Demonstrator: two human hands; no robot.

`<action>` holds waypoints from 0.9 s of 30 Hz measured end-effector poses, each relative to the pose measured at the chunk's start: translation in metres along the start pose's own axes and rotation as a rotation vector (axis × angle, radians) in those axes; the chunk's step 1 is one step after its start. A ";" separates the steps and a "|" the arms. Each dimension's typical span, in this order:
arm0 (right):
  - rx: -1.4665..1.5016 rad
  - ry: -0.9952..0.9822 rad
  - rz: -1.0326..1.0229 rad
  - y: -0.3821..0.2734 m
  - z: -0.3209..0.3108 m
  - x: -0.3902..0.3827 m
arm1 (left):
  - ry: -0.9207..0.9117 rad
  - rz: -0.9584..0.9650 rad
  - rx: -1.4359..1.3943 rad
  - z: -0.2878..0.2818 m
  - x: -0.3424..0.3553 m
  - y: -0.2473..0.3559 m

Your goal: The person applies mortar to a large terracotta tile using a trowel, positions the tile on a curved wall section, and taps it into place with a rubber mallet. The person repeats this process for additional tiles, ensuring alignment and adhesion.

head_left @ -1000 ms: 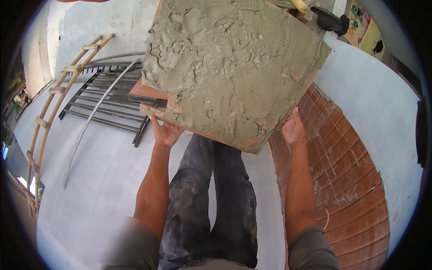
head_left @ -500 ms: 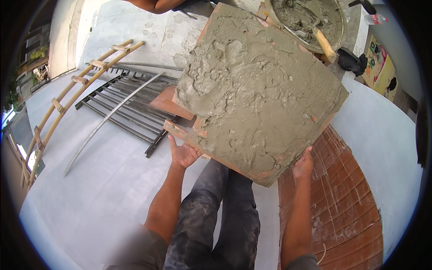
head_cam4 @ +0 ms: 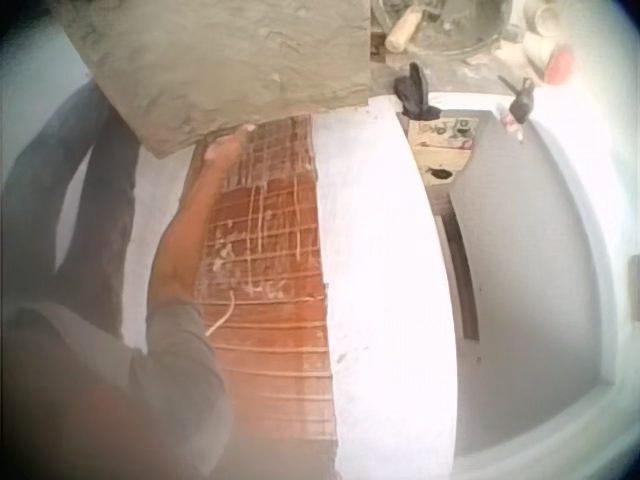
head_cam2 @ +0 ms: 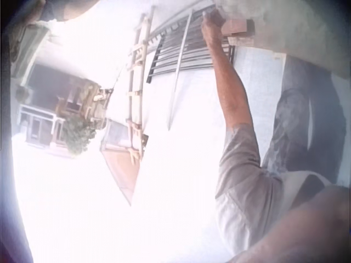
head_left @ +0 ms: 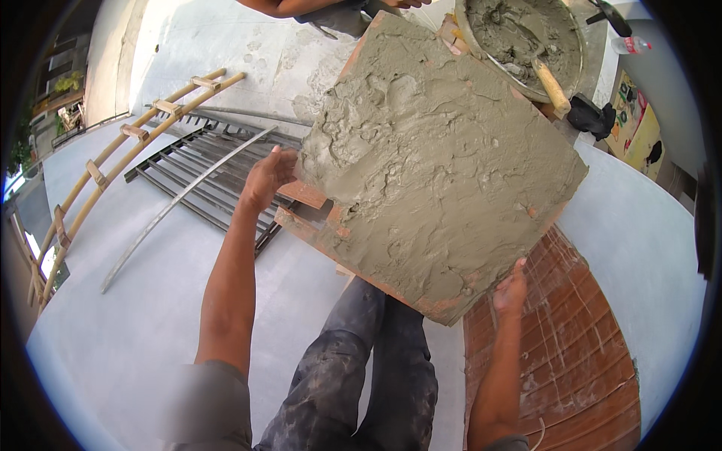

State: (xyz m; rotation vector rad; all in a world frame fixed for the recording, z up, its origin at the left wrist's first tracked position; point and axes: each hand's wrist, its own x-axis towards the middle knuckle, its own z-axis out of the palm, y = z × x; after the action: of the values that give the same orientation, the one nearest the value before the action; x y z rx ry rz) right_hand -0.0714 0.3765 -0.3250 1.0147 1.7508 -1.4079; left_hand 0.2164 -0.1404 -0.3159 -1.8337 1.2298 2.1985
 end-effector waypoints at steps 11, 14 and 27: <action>0.030 -0.337 -0.106 -0.010 -0.001 -0.015 | -0.281 -0.109 -0.267 0.016 0.047 -0.005; 0.095 -0.304 -0.114 -0.025 0.014 -0.032 | -0.265 -0.152 -0.263 0.020 0.038 0.003; -0.006 -0.317 -0.263 -0.108 -0.013 -0.083 | -0.210 -0.220 -0.142 0.047 -0.070 0.088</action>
State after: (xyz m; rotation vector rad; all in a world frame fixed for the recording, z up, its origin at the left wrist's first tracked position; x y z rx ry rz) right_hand -0.1268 0.3630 -0.2012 0.5336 1.6896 -1.6229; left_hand 0.1571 -0.1427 -0.2092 -1.6371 0.8125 2.3308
